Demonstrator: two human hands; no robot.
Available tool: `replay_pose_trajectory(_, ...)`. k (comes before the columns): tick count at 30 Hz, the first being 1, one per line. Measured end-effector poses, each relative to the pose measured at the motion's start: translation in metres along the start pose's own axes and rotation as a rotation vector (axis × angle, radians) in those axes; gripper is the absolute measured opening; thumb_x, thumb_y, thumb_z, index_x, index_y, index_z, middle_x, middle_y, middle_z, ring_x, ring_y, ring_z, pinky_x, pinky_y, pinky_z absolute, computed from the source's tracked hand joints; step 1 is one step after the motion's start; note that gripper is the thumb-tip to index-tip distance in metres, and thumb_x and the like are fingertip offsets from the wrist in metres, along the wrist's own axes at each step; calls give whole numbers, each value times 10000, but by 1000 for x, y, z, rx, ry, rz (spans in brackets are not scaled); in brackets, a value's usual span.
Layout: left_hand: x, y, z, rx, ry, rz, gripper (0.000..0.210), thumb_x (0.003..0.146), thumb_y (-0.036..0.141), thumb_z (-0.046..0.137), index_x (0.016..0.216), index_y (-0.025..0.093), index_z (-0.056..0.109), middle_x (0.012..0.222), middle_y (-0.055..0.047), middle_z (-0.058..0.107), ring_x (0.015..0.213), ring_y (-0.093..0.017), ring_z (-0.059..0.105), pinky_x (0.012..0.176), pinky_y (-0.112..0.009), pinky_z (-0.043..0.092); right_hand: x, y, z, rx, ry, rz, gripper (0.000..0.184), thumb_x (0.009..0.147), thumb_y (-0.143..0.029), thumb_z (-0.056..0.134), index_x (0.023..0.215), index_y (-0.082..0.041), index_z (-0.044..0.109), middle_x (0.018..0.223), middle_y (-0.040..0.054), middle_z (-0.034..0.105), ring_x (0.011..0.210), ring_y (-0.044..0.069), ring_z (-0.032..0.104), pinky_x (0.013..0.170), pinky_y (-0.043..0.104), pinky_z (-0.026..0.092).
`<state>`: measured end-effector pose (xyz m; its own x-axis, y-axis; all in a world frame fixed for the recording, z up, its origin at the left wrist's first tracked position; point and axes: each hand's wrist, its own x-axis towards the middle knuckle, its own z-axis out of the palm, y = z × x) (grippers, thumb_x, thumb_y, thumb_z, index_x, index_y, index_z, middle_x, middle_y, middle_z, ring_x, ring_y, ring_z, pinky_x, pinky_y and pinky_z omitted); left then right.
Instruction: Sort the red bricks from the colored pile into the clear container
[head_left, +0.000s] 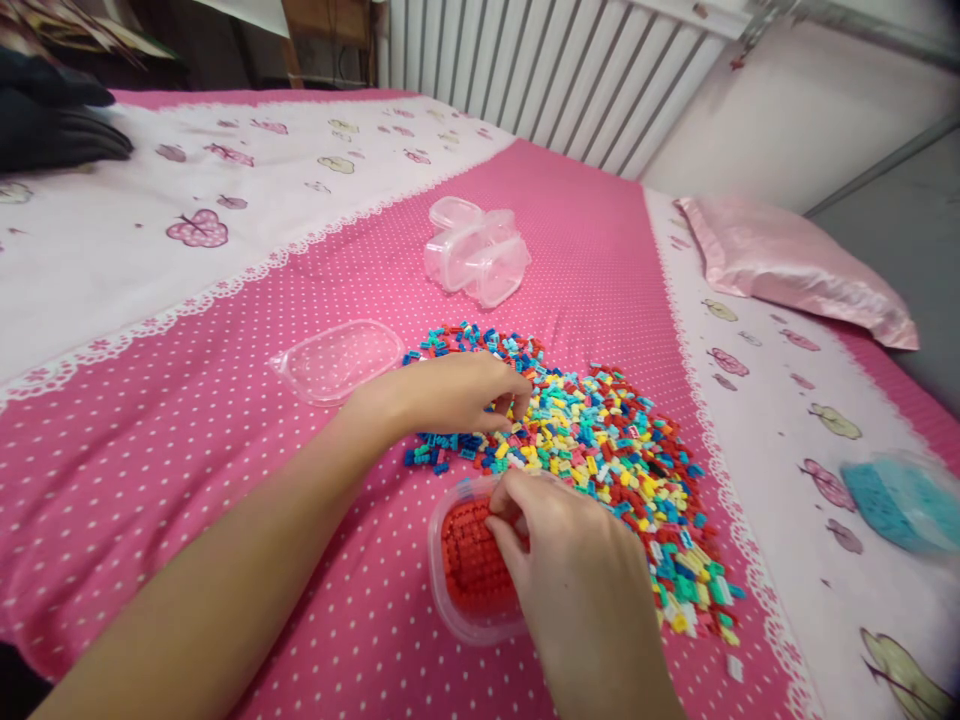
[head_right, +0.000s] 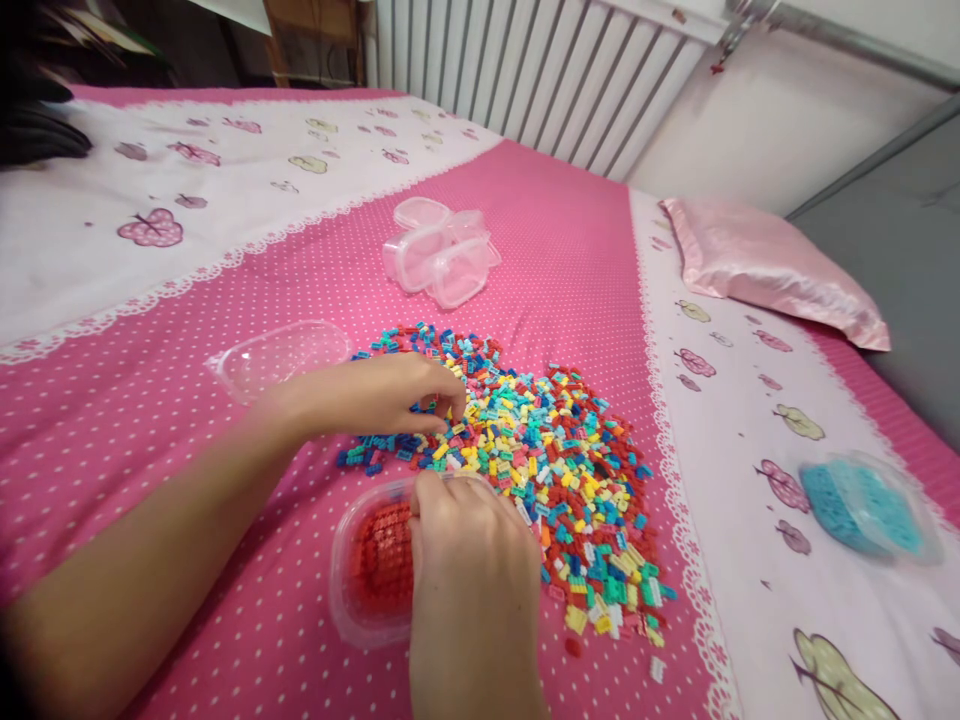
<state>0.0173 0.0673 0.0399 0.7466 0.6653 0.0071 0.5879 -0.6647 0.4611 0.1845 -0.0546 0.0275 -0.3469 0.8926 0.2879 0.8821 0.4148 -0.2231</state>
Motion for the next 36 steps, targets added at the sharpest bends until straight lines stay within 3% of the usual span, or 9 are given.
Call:
replay_pose_trajectory(20, -1, -2, -1, 13, 14, -8, 115, 892, 143, 676, 989, 181, 726, 878, -4, 723, 775, -147, 641, 663, -246, 393, -2, 0, 3, 11, -40, 78, 204, 742, -81, 677, 722, -250, 565, 692, -34, 689, 536, 183, 584, 530, 307, 243)
replay_pose_trajectory(36, -4, -3, -5, -3, 28, -29, 80, 902, 147, 678, 964, 185, 709, 874, 6, 715, 770, -134, 630, 665, -230, 389, -1, 0, -2, 14, -118, 164, 252, 699, -97, 800, 733, -255, 607, 669, -47, 697, 568, 210, 646, 532, 294, 302)
